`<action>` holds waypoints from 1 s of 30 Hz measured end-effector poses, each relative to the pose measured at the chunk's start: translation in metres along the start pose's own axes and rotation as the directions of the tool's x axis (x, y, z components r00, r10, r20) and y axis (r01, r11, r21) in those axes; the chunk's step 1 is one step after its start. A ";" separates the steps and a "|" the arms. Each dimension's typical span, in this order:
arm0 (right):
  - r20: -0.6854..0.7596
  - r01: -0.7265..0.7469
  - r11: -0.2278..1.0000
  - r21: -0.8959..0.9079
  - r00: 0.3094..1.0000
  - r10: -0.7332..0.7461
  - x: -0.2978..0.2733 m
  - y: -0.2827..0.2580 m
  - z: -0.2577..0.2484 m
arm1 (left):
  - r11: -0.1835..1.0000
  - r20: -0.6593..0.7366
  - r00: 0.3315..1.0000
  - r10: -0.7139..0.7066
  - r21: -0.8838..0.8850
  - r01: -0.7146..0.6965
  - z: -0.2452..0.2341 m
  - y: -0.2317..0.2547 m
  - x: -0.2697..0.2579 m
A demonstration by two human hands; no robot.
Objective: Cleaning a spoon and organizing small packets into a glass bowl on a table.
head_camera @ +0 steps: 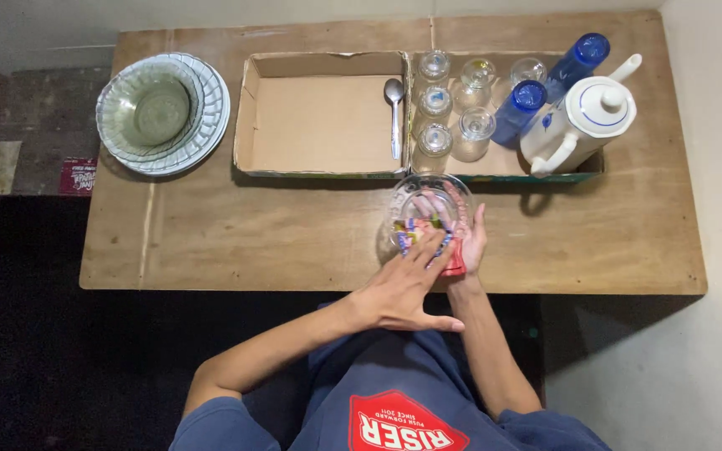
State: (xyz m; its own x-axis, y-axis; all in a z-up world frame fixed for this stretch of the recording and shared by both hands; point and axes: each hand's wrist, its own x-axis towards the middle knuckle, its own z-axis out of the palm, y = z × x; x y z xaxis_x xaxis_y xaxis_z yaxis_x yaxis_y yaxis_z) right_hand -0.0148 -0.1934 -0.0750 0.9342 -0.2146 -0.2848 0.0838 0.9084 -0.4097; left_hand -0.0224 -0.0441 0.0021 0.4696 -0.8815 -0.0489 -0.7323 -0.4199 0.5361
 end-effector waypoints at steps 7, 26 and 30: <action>-0.105 0.041 0.976 0.216 0.994 -0.018 -0.021 0.001 0.010 | 0.996 0.000 0.996 0.091 -0.006 -0.091 0.023 -0.022 0.051; 0.043 -0.018 0.998 0.065 0.999 0.016 0.014 0.014 -0.013 | 0.997 -0.004 0.998 -0.067 0.039 0.067 0.014 -0.020 -0.004; 0.015 -0.100 0.959 0.264 0.995 0.099 0.016 0.029 -0.027 | 0.999 0.003 1.000 0.017 -0.048 -0.016 0.041 -0.033 0.023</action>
State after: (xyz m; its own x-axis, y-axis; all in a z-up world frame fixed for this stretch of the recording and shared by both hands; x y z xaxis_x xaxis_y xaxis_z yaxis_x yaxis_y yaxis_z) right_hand -0.0071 -0.1798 -0.1145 0.9430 -0.1180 -0.3112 0.0786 0.9876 -0.1361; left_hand -0.0078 -0.0594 -0.0513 0.4558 -0.8890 -0.0429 -0.7152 -0.3945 0.5770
